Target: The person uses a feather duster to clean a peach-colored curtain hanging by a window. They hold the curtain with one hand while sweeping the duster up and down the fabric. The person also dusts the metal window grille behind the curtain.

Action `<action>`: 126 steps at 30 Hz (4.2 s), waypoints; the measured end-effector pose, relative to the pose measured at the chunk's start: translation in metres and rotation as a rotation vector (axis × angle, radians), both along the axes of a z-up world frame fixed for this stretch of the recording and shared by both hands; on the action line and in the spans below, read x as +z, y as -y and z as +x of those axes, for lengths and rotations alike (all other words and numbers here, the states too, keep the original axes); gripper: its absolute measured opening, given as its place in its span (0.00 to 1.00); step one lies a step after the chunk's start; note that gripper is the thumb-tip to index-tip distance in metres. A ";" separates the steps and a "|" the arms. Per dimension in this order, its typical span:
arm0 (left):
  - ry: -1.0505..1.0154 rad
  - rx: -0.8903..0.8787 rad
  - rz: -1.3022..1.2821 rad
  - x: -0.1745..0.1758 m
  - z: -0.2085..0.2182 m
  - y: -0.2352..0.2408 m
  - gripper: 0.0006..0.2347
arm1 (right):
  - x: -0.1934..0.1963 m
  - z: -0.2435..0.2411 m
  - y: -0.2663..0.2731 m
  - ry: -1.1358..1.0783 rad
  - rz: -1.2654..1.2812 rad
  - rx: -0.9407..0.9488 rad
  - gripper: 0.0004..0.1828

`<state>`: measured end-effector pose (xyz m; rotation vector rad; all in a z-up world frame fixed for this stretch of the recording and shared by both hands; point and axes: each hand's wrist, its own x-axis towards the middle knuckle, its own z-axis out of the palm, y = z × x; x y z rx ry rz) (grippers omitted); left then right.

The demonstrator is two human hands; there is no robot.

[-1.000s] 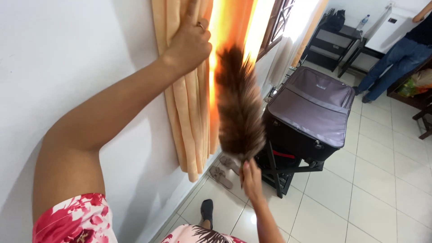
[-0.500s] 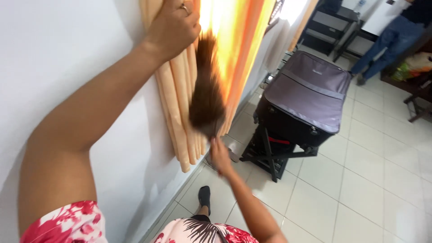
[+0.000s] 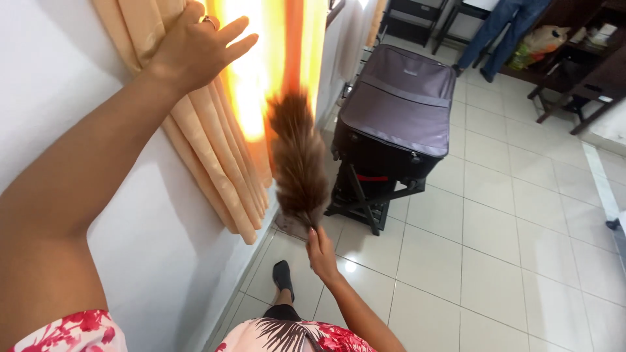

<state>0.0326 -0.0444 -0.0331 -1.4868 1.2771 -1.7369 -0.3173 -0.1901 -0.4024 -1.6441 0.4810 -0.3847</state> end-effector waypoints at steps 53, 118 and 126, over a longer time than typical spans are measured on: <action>-0.299 0.419 0.177 -0.031 0.067 0.158 0.05 | -0.091 -0.056 0.024 -0.376 0.317 -0.177 0.17; -0.122 0.430 0.385 -0.066 0.003 0.109 0.11 | -0.114 -0.100 0.012 -0.591 -0.089 0.008 0.21; -0.260 0.395 0.471 -0.073 0.018 0.105 0.10 | -0.057 -0.107 0.012 -0.479 0.107 -0.223 0.21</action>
